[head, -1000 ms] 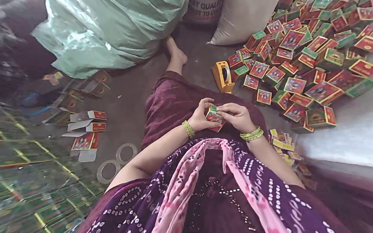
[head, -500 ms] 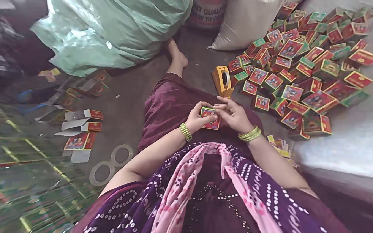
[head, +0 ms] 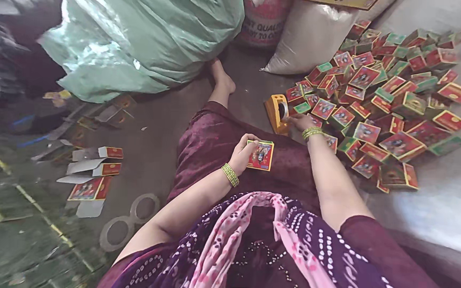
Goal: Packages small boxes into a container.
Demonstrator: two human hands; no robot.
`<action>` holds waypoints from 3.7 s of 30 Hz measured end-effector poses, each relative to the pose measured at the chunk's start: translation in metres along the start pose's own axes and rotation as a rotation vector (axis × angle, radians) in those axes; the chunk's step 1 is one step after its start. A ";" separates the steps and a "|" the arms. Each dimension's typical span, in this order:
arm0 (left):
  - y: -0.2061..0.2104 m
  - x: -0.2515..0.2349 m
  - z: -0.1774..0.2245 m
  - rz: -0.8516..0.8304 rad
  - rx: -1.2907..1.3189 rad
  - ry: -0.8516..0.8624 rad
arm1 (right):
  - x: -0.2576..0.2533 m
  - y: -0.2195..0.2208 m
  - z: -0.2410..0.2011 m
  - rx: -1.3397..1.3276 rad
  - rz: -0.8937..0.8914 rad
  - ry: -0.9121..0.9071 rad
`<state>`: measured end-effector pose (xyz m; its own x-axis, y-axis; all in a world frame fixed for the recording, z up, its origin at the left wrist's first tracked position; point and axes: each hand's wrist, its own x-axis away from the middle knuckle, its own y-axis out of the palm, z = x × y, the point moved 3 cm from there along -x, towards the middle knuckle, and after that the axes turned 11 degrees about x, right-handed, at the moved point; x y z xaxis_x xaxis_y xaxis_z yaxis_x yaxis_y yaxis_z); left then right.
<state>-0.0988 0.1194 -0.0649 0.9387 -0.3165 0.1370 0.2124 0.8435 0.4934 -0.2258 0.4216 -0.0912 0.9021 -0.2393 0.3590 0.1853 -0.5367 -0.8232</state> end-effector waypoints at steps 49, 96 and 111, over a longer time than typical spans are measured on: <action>0.006 0.006 -0.005 0.012 -0.293 0.069 | 0.184 0.057 -0.085 -0.815 -0.140 -0.030; -0.260 0.100 0.117 1.560 -0.166 0.351 | 0.179 0.028 -0.042 -0.722 0.142 -0.122; -0.308 0.114 0.116 1.386 -0.595 0.365 | 0.179 0.032 -0.044 -0.688 0.170 -0.145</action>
<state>-0.0892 -0.2271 -0.1015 0.4789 0.8750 -0.0712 -0.8576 0.4490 -0.2509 -0.0756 0.3258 -0.0339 0.9482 -0.2803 0.1497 -0.2060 -0.9010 -0.3819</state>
